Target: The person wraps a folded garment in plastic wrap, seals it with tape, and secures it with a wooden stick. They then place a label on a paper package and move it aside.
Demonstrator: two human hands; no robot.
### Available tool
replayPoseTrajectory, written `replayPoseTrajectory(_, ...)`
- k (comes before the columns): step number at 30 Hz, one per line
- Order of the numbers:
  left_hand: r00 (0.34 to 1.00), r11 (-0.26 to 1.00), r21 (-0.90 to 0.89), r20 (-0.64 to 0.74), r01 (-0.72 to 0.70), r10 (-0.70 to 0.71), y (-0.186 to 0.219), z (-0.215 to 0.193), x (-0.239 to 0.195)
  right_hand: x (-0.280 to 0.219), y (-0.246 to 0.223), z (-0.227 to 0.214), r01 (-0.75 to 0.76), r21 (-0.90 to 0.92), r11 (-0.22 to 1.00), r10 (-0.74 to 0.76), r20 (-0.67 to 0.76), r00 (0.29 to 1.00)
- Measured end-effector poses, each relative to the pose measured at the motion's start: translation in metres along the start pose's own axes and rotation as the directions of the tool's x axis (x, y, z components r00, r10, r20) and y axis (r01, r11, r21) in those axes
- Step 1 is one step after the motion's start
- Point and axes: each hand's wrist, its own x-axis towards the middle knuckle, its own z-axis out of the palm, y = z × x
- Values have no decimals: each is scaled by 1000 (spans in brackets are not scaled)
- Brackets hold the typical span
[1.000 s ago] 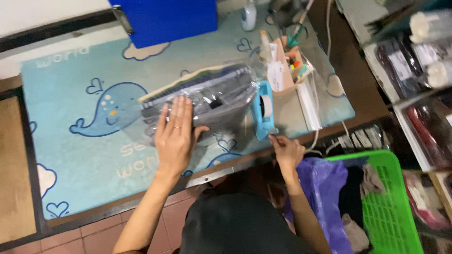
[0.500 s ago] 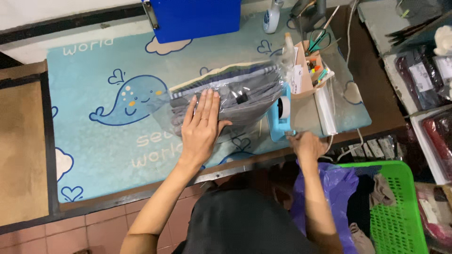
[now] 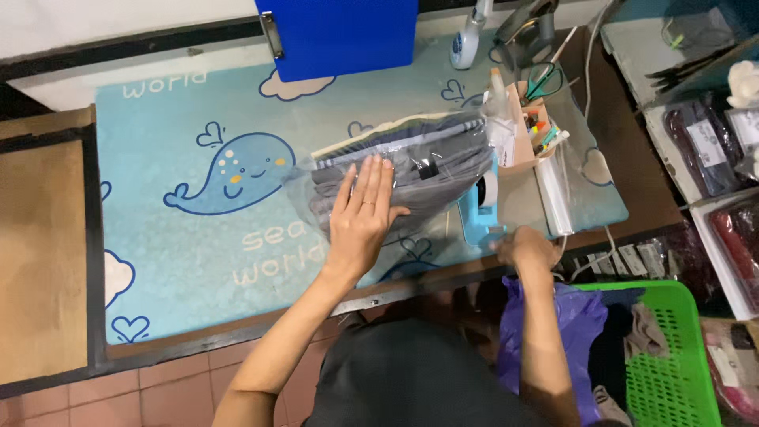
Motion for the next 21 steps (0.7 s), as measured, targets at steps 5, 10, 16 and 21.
replayPoseTrajectory(5, 998, 999, 38, -55, -14, 16, 1, 5, -1, -144, -54, -49, 645, 543, 537, -247, -630, 736)
replayPoseTrajectory(10, 997, 999, 44, -77, -28, 32, 2, 0, 3, -177, -120, -64, 935, 348, 64, -326, -878, 349)
replayPoseTrajectory(16, 993, 999, 36, -116, -23, 27, 5, -5, 6, -166, -137, -74, 775, 523, 354, -360, -689, 629)
replayPoseTrajectory(21, 994, 999, 29, -106, -21, 24, 5, -2, 6, -153, -135, -67, 711, 482, 512, -364, -628, 687)
